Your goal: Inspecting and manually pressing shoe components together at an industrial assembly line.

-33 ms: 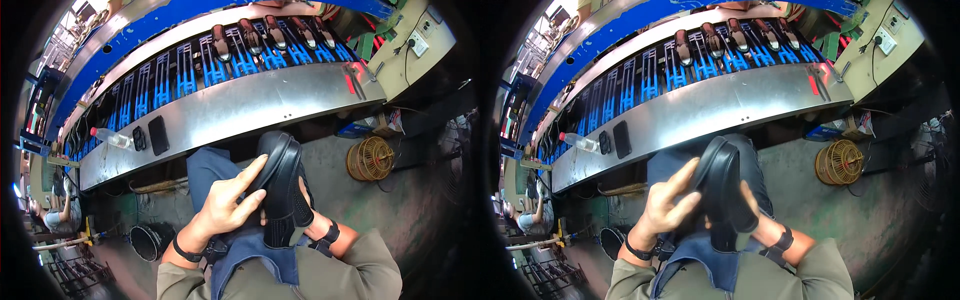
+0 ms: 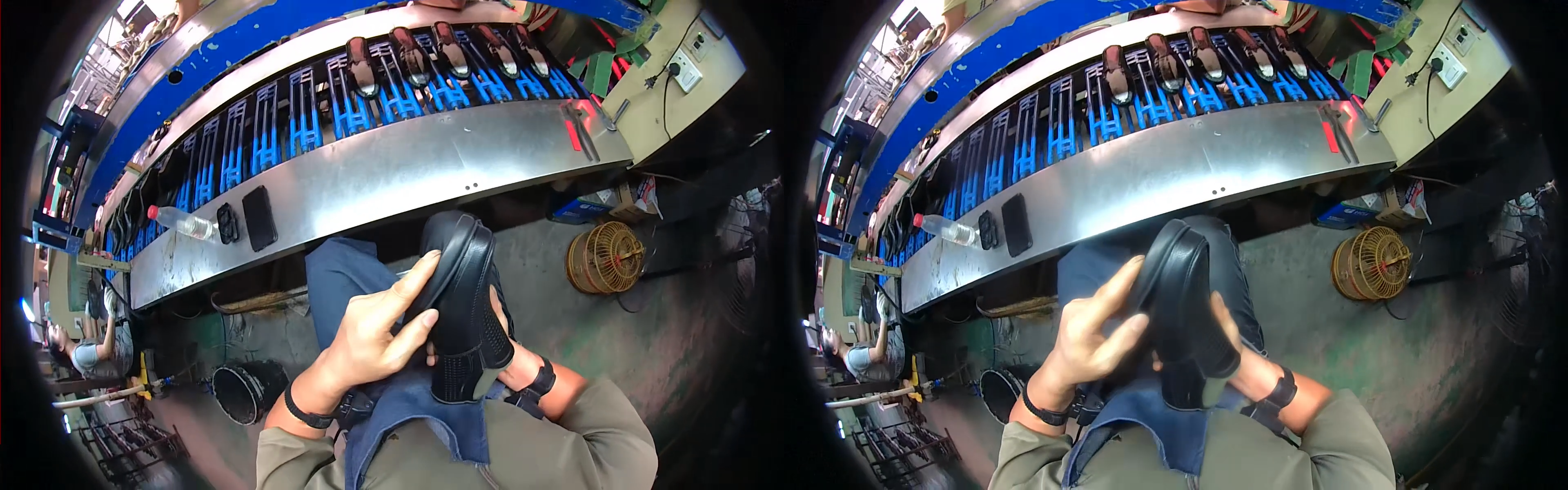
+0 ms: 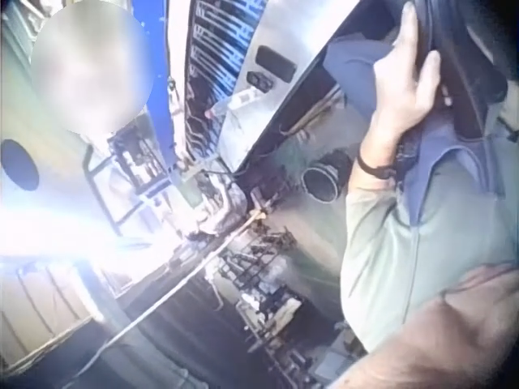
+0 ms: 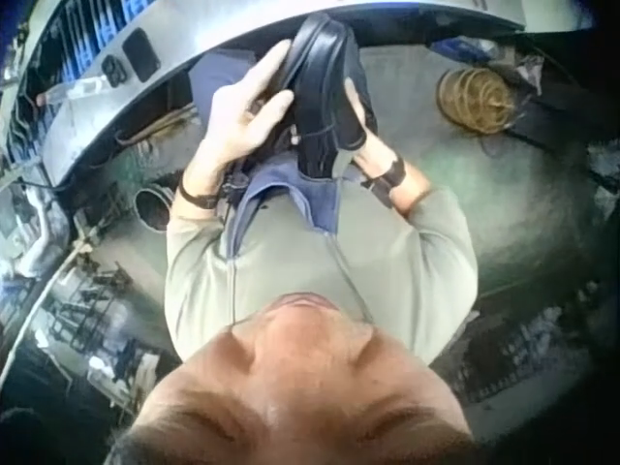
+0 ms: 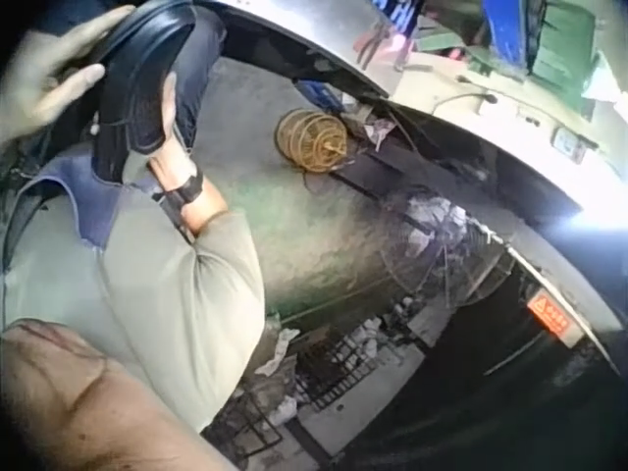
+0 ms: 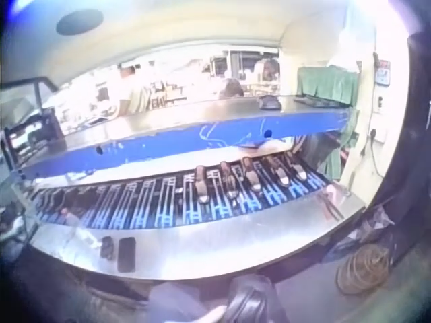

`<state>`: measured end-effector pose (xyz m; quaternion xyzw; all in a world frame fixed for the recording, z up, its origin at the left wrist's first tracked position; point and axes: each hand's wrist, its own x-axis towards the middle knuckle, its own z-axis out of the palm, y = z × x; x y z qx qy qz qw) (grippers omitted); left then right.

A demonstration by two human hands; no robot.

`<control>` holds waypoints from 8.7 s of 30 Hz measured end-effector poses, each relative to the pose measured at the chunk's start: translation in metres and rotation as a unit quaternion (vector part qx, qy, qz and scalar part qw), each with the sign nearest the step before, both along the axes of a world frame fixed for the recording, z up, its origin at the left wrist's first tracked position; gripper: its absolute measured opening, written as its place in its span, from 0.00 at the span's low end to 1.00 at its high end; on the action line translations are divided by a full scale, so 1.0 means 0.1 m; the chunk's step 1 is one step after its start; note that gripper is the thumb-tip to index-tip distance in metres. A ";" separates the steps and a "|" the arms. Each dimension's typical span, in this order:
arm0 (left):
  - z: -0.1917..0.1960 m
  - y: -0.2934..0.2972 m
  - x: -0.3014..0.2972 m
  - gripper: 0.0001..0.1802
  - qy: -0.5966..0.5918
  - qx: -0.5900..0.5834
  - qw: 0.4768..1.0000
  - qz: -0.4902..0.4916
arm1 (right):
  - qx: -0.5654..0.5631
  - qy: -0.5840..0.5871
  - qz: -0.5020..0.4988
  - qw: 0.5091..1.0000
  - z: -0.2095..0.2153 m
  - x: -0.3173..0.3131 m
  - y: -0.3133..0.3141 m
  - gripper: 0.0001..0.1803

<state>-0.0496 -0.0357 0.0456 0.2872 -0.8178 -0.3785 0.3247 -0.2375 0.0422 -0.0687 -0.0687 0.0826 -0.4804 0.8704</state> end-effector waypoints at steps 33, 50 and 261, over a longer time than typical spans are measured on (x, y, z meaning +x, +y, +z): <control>-0.72 0.39 0.69 0.46 0.467 0.560 0.683 0.026 | -0.631 0.434 -0.038 0.642 0.93 0.28 -1.27 0.32; -1.18 0.18 0.66 0.33 0.448 0.573 0.680 0.089 | -0.573 0.695 -0.084 0.426 0.43 0.13 0.19 0.39; -0.72 -0.01 1.46 0.47 0.419 0.429 0.800 0.026 | 0.049 0.221 0.004 0.974 -0.33 -0.23 0.09 0.55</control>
